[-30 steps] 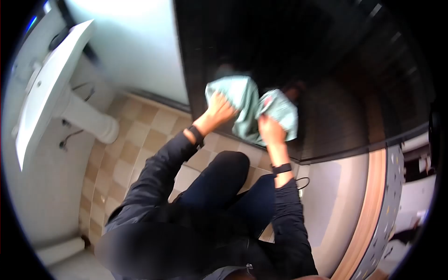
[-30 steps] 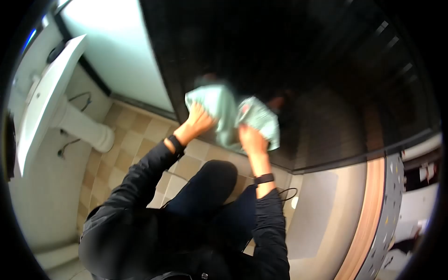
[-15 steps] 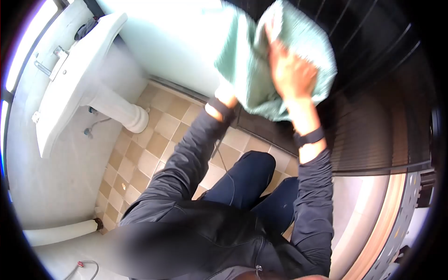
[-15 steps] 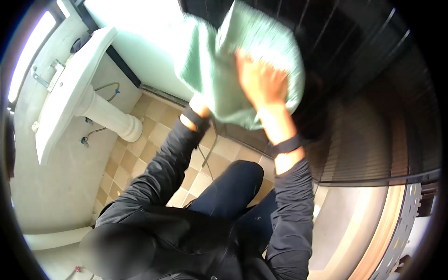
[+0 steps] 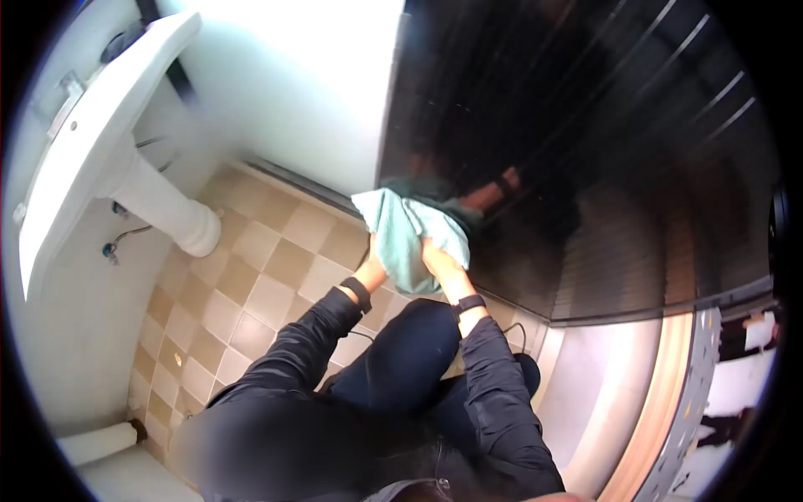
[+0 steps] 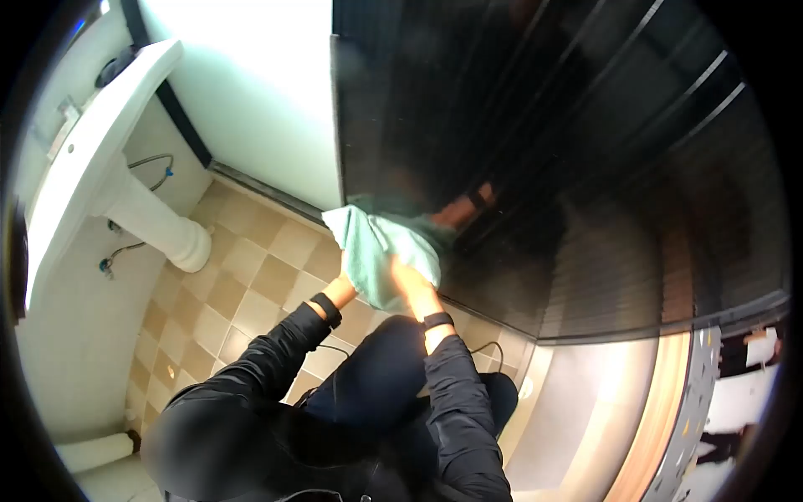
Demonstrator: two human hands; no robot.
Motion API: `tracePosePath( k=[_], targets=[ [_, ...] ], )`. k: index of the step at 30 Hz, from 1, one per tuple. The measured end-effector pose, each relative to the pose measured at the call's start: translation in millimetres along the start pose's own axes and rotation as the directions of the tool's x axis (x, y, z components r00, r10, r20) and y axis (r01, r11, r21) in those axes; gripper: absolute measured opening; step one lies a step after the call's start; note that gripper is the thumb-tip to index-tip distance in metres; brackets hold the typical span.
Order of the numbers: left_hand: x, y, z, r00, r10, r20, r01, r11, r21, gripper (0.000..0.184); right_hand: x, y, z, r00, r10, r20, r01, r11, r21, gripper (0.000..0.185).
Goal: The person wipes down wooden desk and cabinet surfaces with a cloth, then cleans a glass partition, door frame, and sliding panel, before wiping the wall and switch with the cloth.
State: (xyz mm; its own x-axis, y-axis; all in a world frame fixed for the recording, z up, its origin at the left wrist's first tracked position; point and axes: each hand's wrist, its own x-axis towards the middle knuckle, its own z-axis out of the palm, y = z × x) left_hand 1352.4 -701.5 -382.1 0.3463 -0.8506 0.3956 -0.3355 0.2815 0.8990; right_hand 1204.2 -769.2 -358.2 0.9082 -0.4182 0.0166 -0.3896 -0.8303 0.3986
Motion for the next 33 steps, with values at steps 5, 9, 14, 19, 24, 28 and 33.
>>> tracePosePath(
  k=[5,9,14,19,24,28,33],
  targets=[
    [88.2,43.0,-24.9,0.978,0.203,0.049,-0.197,0.975,-0.104,0.056,25.3,32.2,-87.5,0.907,0.420,0.016,-0.255,0.521,0.814,0.027],
    [139.5,154.9,-77.6,0.793,0.602,0.095,-0.450,0.474,0.757,0.057,57.4,74.8,-245.0,0.801,0.363,-0.477,-0.229,0.921,0.316,0.026],
    [186.5,258.4,-105.7,0.634,0.771,0.057,-0.473,0.329,0.817,0.058,93.5,118.3,-325.5,0.352,0.405,-0.844,0.021,0.898,0.439,0.024],
    [143.3,198.9,-104.0,0.680,0.728,0.085,-0.463,0.337,0.820,0.060,80.0,88.2,-280.9,0.502,0.477,-0.722,0.254,0.716,0.650,0.019],
    [65.0,56.8,-79.8,0.886,0.399,0.237,-0.403,0.407,0.820,0.061,85.5,11.9,-102.0,0.762,0.597,-0.251,0.148,0.217,0.965,0.020],
    [9.3,-64.1,-59.9,0.950,-0.029,0.311,-0.229,0.614,0.755,0.063,54.1,-28.8,-8.9,0.805,0.516,-0.291,0.056,0.422,0.905,0.023],
    [-44.8,-67.8,-48.7,0.883,-0.089,0.460,-0.327,0.587,0.741,0.060,13.4,-39.6,52.6,0.907,0.361,-0.218,-0.076,0.649,0.757,0.024]
  ],
)
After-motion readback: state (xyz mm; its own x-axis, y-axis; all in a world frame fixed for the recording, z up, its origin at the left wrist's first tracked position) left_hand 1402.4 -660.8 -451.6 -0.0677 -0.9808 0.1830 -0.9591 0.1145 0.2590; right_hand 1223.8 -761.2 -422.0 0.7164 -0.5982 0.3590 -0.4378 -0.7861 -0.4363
